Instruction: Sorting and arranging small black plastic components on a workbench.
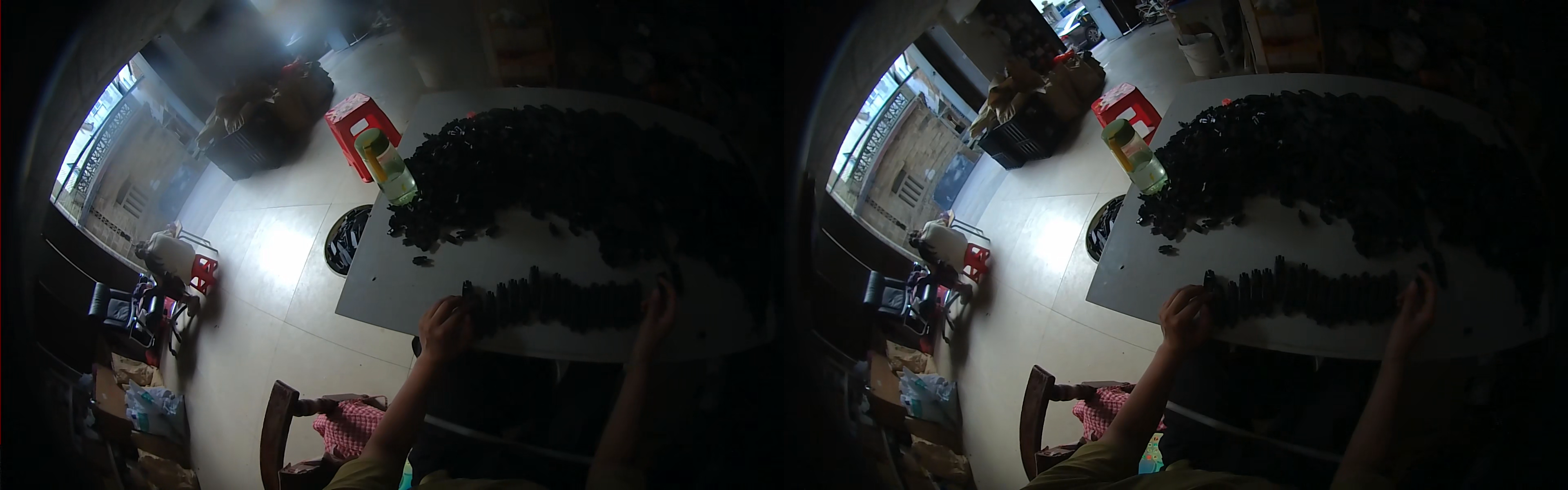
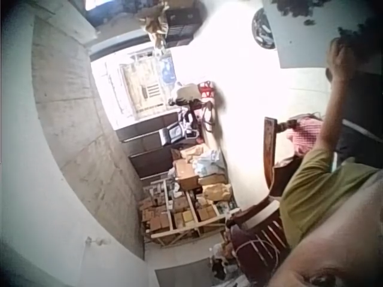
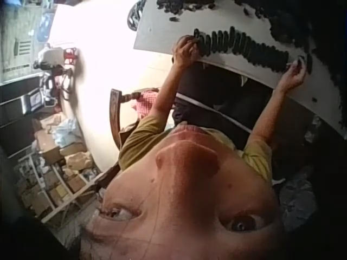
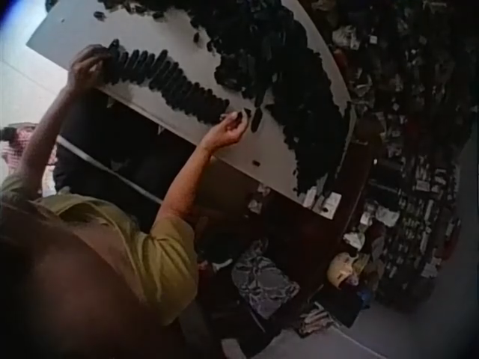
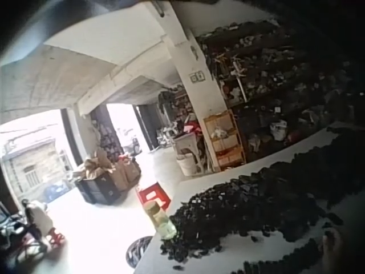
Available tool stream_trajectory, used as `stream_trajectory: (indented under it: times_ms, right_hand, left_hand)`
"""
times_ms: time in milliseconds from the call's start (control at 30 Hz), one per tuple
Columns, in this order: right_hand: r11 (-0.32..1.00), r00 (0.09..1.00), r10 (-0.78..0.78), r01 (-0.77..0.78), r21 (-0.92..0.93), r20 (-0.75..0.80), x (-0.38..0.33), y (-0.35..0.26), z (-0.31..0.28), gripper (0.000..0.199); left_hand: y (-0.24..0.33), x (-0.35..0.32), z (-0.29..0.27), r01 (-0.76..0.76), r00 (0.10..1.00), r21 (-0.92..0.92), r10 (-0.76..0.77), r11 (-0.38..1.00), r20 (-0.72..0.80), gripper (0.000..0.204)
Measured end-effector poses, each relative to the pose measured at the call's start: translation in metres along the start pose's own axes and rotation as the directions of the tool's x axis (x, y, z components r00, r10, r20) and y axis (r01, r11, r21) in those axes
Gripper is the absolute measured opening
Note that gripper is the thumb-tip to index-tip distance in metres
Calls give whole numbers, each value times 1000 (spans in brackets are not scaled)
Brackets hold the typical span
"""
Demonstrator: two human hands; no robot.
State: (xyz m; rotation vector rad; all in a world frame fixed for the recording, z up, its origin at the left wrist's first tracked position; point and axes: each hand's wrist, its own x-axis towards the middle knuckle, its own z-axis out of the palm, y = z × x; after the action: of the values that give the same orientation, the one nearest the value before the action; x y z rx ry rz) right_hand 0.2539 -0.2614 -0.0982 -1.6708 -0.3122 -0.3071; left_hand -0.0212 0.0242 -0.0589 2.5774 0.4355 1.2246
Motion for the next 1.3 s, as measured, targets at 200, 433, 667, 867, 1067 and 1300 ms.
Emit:
stream_trajectory:
  times_ms: [200,433,667,867,1067,1300]
  right_hand:
    - [999,999,47,-47,22,-3,1,5,0,34]
    - [997,999,32,-30,69,-28,3,14,0,32]
    - [995,998,34,-28,97,-57,0,6,2,31]
    - [998,999,44,-42,54,-32,2,12,-3,31]
    - [997,997,66,-65,42,-28,3,3,0,34]
    - [999,997,34,-31,36,-68,2,-9,-1,35]
  left_hand:
    - [0,0,0,4,1000,-12,-4,1000,-1,17]
    - [1,4,-2,-15,1000,-23,15,1000,-9,19]
    - [3,2,-2,-4,1000,-36,4,999,-14,18]
    - [2,2,-1,-4,1000,-21,4,1000,-9,17]
    - [1,6,-2,0,1000,-36,-1,999,-5,15]
    - [1,-1,-3,6,1000,-36,-6,999,-12,15]
